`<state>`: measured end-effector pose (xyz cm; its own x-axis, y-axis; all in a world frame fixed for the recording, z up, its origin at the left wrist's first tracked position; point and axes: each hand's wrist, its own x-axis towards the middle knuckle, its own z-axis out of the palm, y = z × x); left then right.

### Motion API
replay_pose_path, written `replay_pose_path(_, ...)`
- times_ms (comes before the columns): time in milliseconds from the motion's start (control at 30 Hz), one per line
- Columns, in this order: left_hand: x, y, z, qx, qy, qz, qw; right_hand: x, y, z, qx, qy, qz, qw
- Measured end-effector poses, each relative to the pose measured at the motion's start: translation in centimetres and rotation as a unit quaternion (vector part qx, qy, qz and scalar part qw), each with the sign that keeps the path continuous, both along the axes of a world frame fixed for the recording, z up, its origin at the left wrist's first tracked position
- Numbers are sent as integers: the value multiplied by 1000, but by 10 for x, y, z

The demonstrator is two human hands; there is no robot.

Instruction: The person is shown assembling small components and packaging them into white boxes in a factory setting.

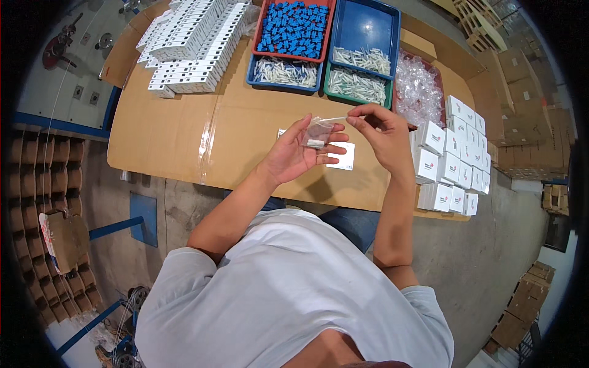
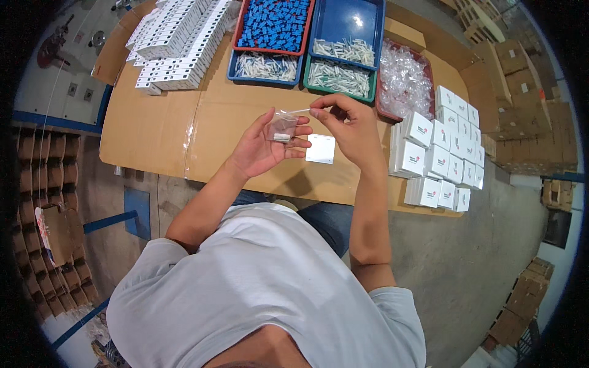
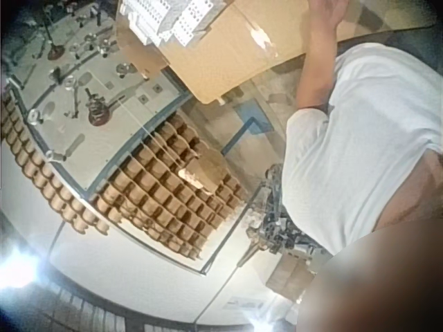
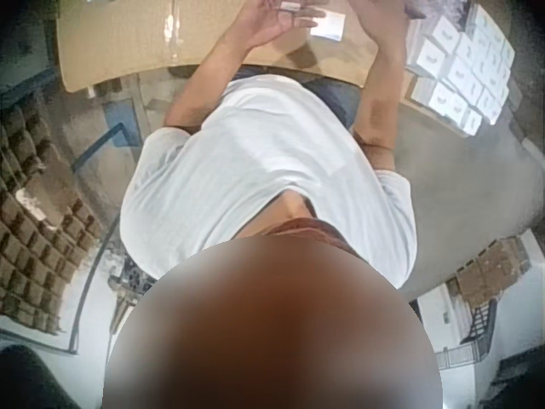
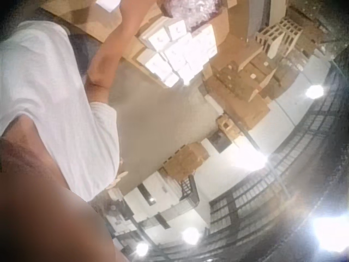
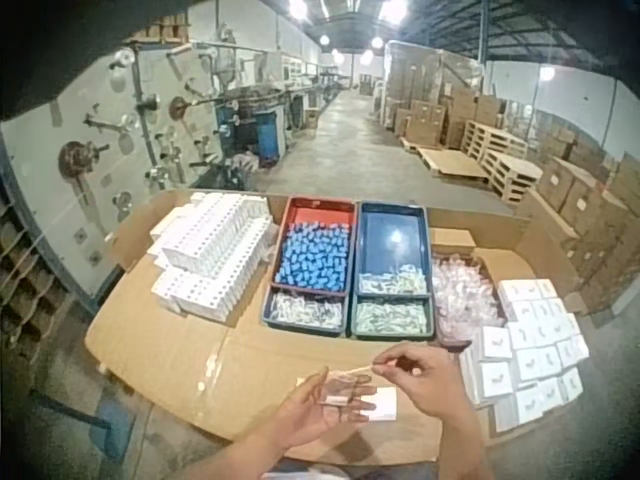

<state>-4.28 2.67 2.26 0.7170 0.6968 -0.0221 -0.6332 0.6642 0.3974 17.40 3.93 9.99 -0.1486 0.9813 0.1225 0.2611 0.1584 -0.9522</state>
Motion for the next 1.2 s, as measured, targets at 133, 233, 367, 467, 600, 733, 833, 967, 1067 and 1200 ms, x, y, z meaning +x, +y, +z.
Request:
replay_pose_path(133, 0, -4, 0, 9, 16, -2, 1000, -6, 2, 6, -24, -39, 63, 997)
replay_pose_path(233, 1, -4, -2, 15, 2, -2, 1000, -12, 7, 5, -18, -37, 98, 994)
replay_pose_path(367, 0, -4, -2, 9, 14, 3, 1000, -20, 13, 9, 18, -64, 151, 986)
replay_pose_path(467, 0, -5, 0, 16, 17, 7, 1000, -23, 17, 8, 32, -83, 181, 979)
replay_pose_path(600, 0, -6, 6, 20, 53, 21, 998, -20, 15, 9, -9, -79, 198, 977)
replay_pose_path(733, 0, -6, 10, 28, 87, 24, 995, -18, 13, 21, -33, -104, 243, 964)
replay_pose_path(833, 0, -8, 14, 46, 131, 26, 990, -12, 17, 19, -13, -111, 279, 954)
replay_pose_path(967, -1, -9, 19, 67, 187, 52, 979, -13, 22, 24, -33, -127, 264, 956)
replay_pose_path(1067, -2, -10, 11, 226, 330, 162, 902, -15, 24, 25, -26, -139, 243, 960)
replay_pose_path(1200, -4, -10, -1, 182, 385, 233, 874, -15, 24, 27, -19, -140, 243, 960)
